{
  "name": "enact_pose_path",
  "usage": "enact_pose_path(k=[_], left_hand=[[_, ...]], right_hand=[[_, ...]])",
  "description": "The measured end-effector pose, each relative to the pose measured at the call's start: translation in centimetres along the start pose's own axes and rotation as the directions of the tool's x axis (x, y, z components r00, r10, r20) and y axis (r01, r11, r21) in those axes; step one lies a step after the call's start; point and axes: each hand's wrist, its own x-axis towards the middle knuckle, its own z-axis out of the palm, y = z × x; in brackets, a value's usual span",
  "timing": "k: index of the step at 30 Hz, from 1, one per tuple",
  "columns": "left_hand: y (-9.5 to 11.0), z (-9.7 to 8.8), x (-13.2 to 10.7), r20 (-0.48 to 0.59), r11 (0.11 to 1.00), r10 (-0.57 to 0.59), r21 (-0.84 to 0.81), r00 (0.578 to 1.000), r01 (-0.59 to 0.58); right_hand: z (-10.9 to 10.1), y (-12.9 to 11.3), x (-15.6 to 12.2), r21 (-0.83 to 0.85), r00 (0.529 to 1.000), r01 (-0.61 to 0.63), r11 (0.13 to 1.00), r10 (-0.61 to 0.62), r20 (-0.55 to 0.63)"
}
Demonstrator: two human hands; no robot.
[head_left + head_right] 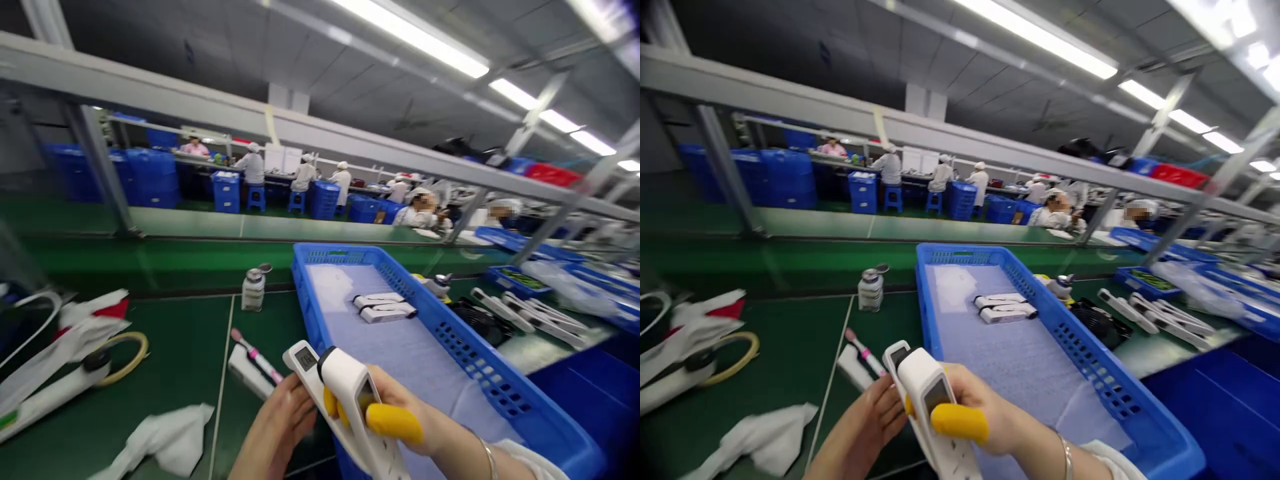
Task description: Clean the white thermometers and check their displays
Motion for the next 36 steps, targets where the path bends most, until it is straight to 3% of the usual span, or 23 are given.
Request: enact_pose_path(k=[2, 4, 6, 7, 9, 11, 13, 16, 19, 28, 36], left_hand=[[0.8, 1.2, 1.1, -0.073, 0.956, -0.089, -0.286, 0.993, 0.065], [1.5, 1.7, 1.6, -0.259, 0.918, -0.137, -0.397, 0.956, 0.024], [1.9, 1.7, 1.4, -0.388, 0.915, -0.124, -0.401, 0.913, -0.046], [2.1, 1.7, 1.1, -0.405, 0.92, -0.12, -0.389, 0.907, -0.052], [2.3, 1.6, 0.5, -0.377, 0.931, -0.134, -0.365, 0.916, -0.014], [2.3, 1.6, -0.2, -0.343, 0.931, -0.183, -0.361, 0.922, 0.05], [2.3, 1.8, -0.6, -0.311, 0.912, -0.232, -0.399, 0.922, 0.095], [2.2, 1.9, -1.1, -0.212, 0.866, -0.264, -0.481, 0.941, 0.135], [2.4, 2.0, -1.5, -0.146, 0.846, -0.24, -0.516, 0.96, 0.133], [2.8, 1.7, -1.8, -0.056, 0.823, -0.189, -0.554, 0.98, 0.127], [2.7, 1.3, -1.8, -0.083, 0.845, -0.203, -0.518, 0.976, 0.131]], right_hand=[[1.2, 0.4, 0.1, 0.081, 0.995, -0.027, 0.996, 0.019, 0.103], [1.2, 1.5, -0.4, 0.16, 0.987, -0.108, 0.981, 0.087, 0.133], [0.6, 3.0, -1.1, 0.256, 0.986, -0.165, 0.953, 0.16, 0.04], [0.3, 3.6, -1.3, 0.306, 0.977, -0.182, 0.934, 0.208, -0.052], [0.0, 4.4, -1.2, 0.387, 0.914, -0.241, 0.89, 0.343, -0.219], [0.4, 4.6, -0.6, 0.408, 0.855, -0.33, 0.851, 0.453, -0.252], [1.0, 4.4, 0.1, 0.377, 0.868, -0.405, 0.833, 0.48, -0.129], [1.9, 4.0, 0.5, 0.332, 0.906, -0.413, 0.848, 0.419, 0.054], [2.0, 4.1, 0.3, 0.343, 0.918, -0.395, 0.852, 0.375, 0.127], [1.7, 4.7, 0.2, 0.413, 0.921, -0.391, 0.823, 0.347, 0.18], [1.9, 4.6, 0.4, 0.472, 0.922, -0.386, 0.793, 0.326, 0.207]])
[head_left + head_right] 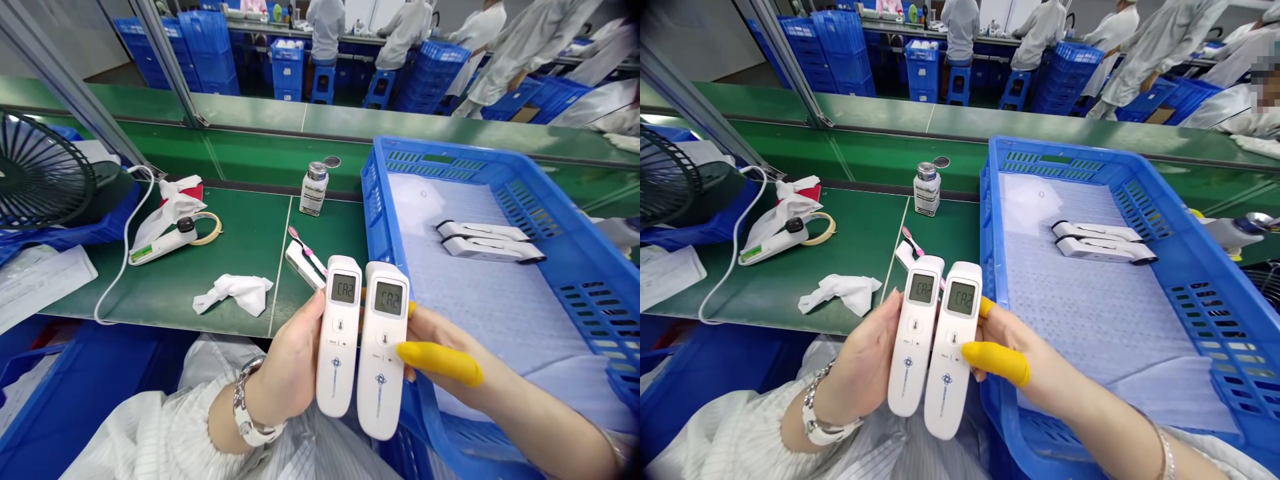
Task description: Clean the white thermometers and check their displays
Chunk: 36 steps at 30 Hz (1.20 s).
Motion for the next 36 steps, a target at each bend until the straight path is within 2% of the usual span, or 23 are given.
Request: enact_pose_path(k=[2, 6, 9, 13, 15, 18, 21, 24, 28, 33, 36], left_hand=[[-0.4, -0.3, -0.1, -0.003, 0.995, 0.055, 0.083, 0.998, -0.055], [-1.2, -0.9, -0.4, 0.086, 0.948, 0.14, 0.275, 0.986, -0.158], [-1.6, -1.0, -0.5, 0.08, 0.921, 0.125, 0.36, 0.989, -0.146], [-1.5, -1.0, -0.4, 0.052, 0.928, 0.095, 0.358, 0.994, -0.107], [-1.4, -1.1, -0.3, 0.04, 0.929, 0.092, 0.355, 0.995, -0.1], [-1.2, -1.0, -0.1, 0.024, 0.928, 0.103, 0.357, 0.994, -0.105], [-1.0, -0.8, -0.1, 0.063, 0.944, 0.1, 0.309, 0.993, -0.115], [-0.8, -0.7, -0.2, 0.094, 0.953, 0.093, 0.278, 0.991, -0.116], [-0.3, -0.4, -0.4, 0.004, 0.951, 0.1, 0.293, 0.995, -0.097], [0.3, 0.1, -0.2, -0.076, 0.988, 0.082, 0.138, 0.994, -0.071], [0.2, 0.1, -0.1, -0.156, 0.987, 0.115, 0.128, 0.981, -0.095]], right_hand=[[0.4, -0.2, 0.2, 0.004, 1.0, 0.013, 1.0, -0.013, -0.028], [1.3, -0.1, 0.4, -0.022, 0.993, 0.02, 1.0, -0.022, -0.112], [1.2, 0.8, 0.1, -0.023, 0.977, -0.015, 1.0, 0.01, -0.212], [0.5, 2.1, -0.2, 0.017, 0.922, -0.034, 0.999, 0.038, -0.386], [0.5, 2.1, -0.1, 0.005, 0.925, -0.043, 0.999, 0.042, -0.379], [0.9, 1.3, 0.2, 0.024, 0.959, -0.024, 0.999, 0.029, -0.283], [1.3, 0.6, 0.3, 0.086, 0.979, -0.008, 0.996, 0.025, -0.203], [1.4, 0.4, 0.2, 0.168, 0.982, -0.011, 0.986, 0.042, -0.185], [1.3, 0.3, 0.1, 0.219, 0.978, -0.028, 0.975, 0.072, -0.197], [1.2, 0.3, 0.5, 0.179, 0.974, -0.05, 0.983, 0.088, -0.21], [1.2, 0.4, 0.7, 0.131, 0.977, -0.048, 0.99, 0.074, -0.2]])
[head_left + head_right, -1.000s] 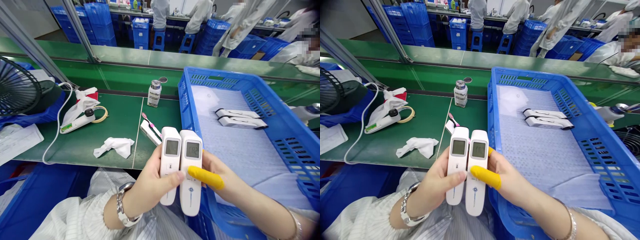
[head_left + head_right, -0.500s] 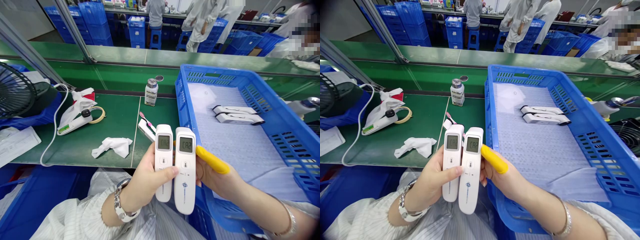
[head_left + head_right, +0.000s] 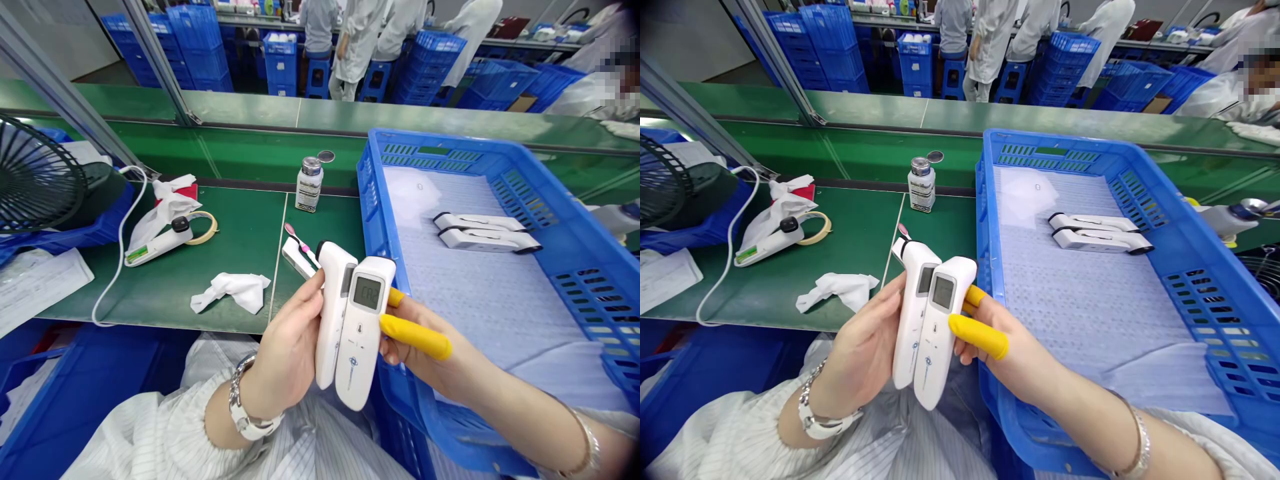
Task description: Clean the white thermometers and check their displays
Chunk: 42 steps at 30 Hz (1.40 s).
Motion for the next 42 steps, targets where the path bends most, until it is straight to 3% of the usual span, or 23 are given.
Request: enact_pose_path(k=[3, 10, 16, 26, 35, 39, 42], left_hand=[[-0.3, -0.2, 0.0, -0.01, 0.998, 0.03, 0.052, 0.999, -0.029], [-0.7, -0.5, -0.1, 0.151, 0.986, 0.015, 0.161, 0.988, -0.039], [-0.6, -0.7, -0.1, 0.076, 0.984, 0.043, 0.172, 0.996, -0.056], [-0.6, -1.3, 0.0, 0.063, 0.984, -0.021, 0.18, 0.998, 0.01], [-1.0, -2.0, 0.1, 0.06, 0.986, 0.0, 0.168, 0.998, -0.011], [-1.3, -2.1, -0.1, 0.151, 0.986, 0.002, 0.164, 0.989, -0.027], [-1.4, -2.0, -0.3, 0.226, 0.988, -0.013, 0.153, 0.974, -0.023]], right_hand=[[0.1, 0.1, 0.2, -0.037, 0.999, 0.041, 0.998, -0.041, 0.017], [0.2, 0.2, 0.1, -0.086, 1.0, 0.025, 0.996, -0.026, -0.011], [0.1, -0.1, 0.0, 0.036, 0.998, -0.069, 0.997, 0.069, 0.006], [0.4, -0.4, 0.1, -0.076, 1.0, 0.006, 0.997, -0.004, 0.023], [0.1, -0.4, 0.1, -0.14, 0.995, 0.052, 0.989, -0.04, 0.087], [-0.5, 0.1, 0.0, -0.244, 0.994, 0.038, 0.969, -0.011, 0.109], [-0.9, 0.6, -0.1, -0.225, 0.99, 0.061, 0.972, -0.031, 0.136]])
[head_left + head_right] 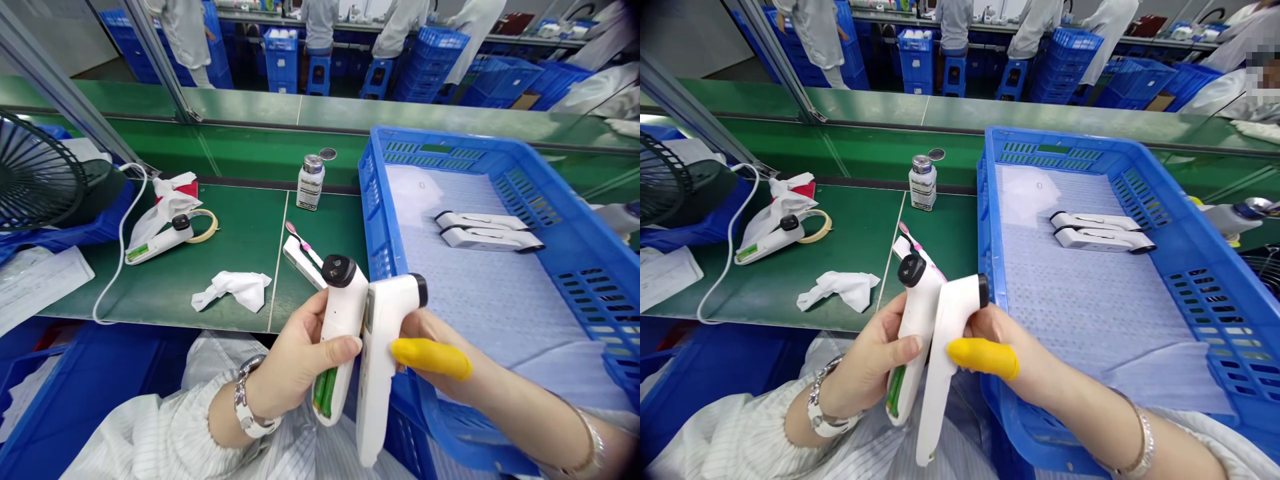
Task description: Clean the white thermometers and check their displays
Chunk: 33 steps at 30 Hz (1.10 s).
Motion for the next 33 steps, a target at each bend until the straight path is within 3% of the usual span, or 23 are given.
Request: enact_pose_path(k=[7, 12, 16, 23, 33], left_hand=[[0.1, 0.6, -0.2, -0.026, 0.996, 0.011, -0.083, 1.0, -0.013], [0.9, 0.8, -0.6, 0.012, 0.994, 0.04, -0.098, 0.999, -0.039], [0.8, 0.5, -0.8, 0.01, 0.995, 0.03, -0.096, 1.0, -0.029], [0.1, -0.2, -0.6, -0.009, 0.996, 0.071, -0.061, 0.997, -0.071], [-0.2, -0.5, -0.6, 0.002, 0.997, 0.07, -0.019, 0.998, -0.07]], right_hand=[[0.5, -0.6, -0.3, 0.086, 0.999, 0.045, 0.995, -0.044, -0.009], [0.7, -1.1, -0.2, 0.105, 1.0, 0.03, 0.994, -0.029, -0.003], [0.3, -0.7, -0.2, 0.116, 0.997, 0.043, 0.992, -0.036, -0.061], [0.2, -0.5, -0.2, 0.006, 0.992, 0.1, 0.995, -0.1, -0.074], [0.4, -0.4, -0.2, 0.021, 0.99, 0.135, 0.991, -0.134, -0.048]])
